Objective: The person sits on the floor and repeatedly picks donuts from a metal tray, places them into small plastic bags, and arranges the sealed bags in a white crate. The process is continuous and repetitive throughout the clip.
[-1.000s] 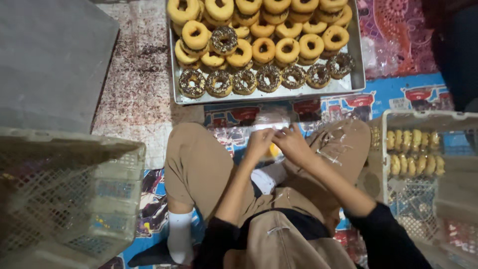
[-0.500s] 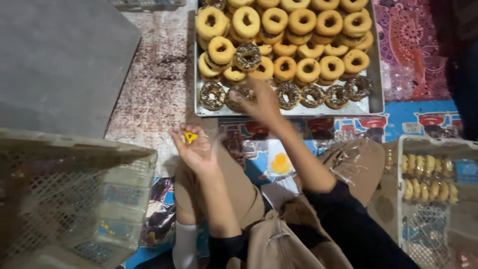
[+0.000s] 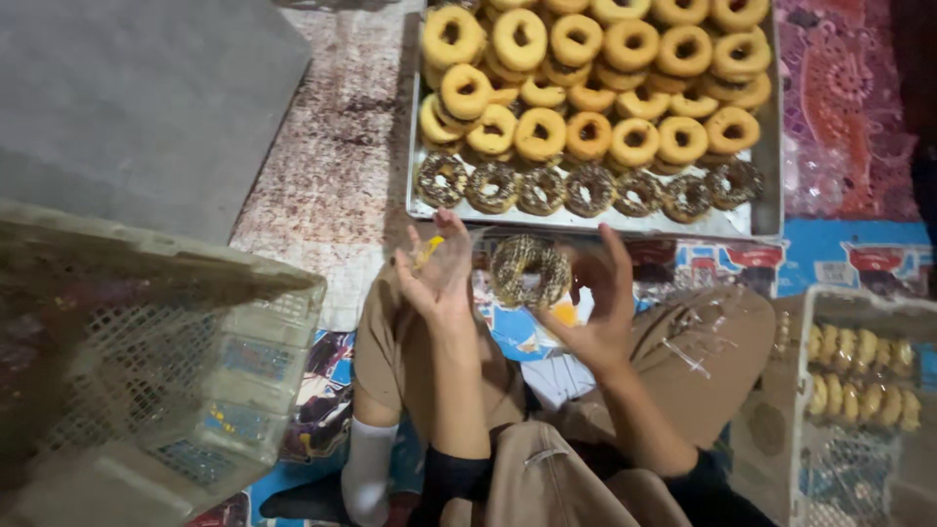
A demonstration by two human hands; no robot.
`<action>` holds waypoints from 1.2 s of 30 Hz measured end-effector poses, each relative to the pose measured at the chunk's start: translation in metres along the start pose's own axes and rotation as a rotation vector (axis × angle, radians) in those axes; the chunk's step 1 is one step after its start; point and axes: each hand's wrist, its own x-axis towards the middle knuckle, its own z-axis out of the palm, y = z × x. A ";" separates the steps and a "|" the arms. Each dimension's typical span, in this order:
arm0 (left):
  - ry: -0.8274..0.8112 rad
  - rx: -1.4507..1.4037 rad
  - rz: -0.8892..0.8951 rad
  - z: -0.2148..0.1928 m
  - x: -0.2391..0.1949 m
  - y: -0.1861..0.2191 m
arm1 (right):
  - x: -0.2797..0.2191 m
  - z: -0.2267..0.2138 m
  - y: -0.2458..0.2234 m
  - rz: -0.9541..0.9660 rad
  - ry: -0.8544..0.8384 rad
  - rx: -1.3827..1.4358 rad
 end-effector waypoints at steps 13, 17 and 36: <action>-0.414 0.668 -0.248 -0.024 -0.072 -0.097 | -0.001 -0.028 -0.042 -0.336 -0.149 -0.264; -0.088 0.940 -0.109 -0.060 -0.093 -0.098 | -0.012 -0.038 -0.047 -0.200 0.154 -0.074; -1.940 2.252 0.636 0.094 -0.191 -0.139 | 0.004 -0.128 -0.079 -0.351 -0.454 -0.153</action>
